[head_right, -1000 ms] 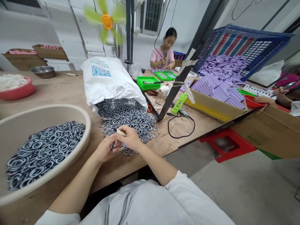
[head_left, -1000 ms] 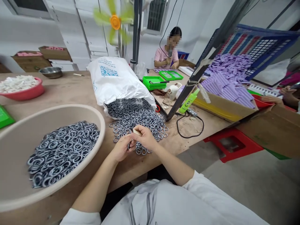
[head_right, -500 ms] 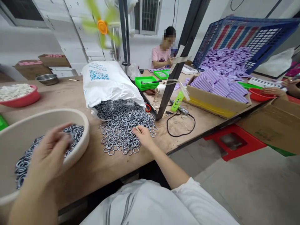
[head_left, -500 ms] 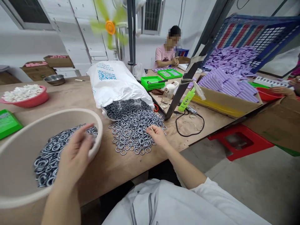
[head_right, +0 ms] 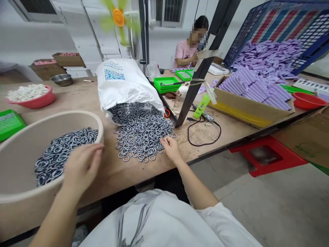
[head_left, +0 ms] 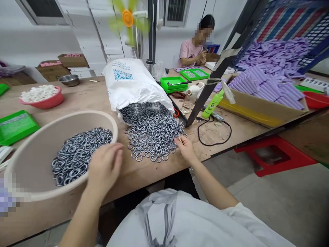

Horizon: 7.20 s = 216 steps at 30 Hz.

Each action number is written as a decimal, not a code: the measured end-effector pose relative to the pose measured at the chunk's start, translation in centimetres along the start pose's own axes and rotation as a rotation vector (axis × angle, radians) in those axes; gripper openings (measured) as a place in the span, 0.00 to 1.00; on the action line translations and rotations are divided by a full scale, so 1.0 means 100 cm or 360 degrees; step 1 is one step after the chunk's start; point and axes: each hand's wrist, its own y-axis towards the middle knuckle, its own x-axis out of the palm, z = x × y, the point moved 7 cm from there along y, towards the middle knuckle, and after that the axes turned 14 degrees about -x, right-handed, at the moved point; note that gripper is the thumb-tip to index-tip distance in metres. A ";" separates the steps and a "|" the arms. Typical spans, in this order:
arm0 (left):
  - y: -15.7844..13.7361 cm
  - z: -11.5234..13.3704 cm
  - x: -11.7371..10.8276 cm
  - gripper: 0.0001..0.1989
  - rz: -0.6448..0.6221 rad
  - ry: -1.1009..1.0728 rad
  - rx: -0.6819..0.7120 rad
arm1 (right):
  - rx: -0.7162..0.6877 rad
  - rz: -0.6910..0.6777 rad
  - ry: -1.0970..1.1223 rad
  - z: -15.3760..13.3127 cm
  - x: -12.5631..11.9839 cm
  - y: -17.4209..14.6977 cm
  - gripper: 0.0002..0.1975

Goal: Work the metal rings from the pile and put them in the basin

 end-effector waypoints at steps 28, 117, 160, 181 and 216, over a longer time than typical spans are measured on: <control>-0.038 -0.015 0.138 0.24 -0.0818 0.0310 -0.0247 | -0.0112 -0.0201 -0.0286 -0.015 0.043 -0.008 0.20; -0.021 0.003 0.161 0.25 -0.1171 -0.2540 -0.1759 | -0.0732 -0.0841 -0.0752 -0.066 0.122 0.006 0.20; -0.016 -0.014 0.161 0.25 -0.0957 -0.2257 -0.1688 | 0.0272 -0.0444 0.0490 -0.037 0.143 0.019 0.20; -0.017 -0.005 0.162 0.22 -0.1081 -0.2442 -0.1689 | 0.0269 -0.0635 0.0513 -0.042 0.154 0.017 0.21; -0.006 -0.038 0.165 0.07 -0.0748 -0.2780 -0.2065 | -0.0476 -0.1638 -0.1157 -0.045 0.164 -0.071 0.16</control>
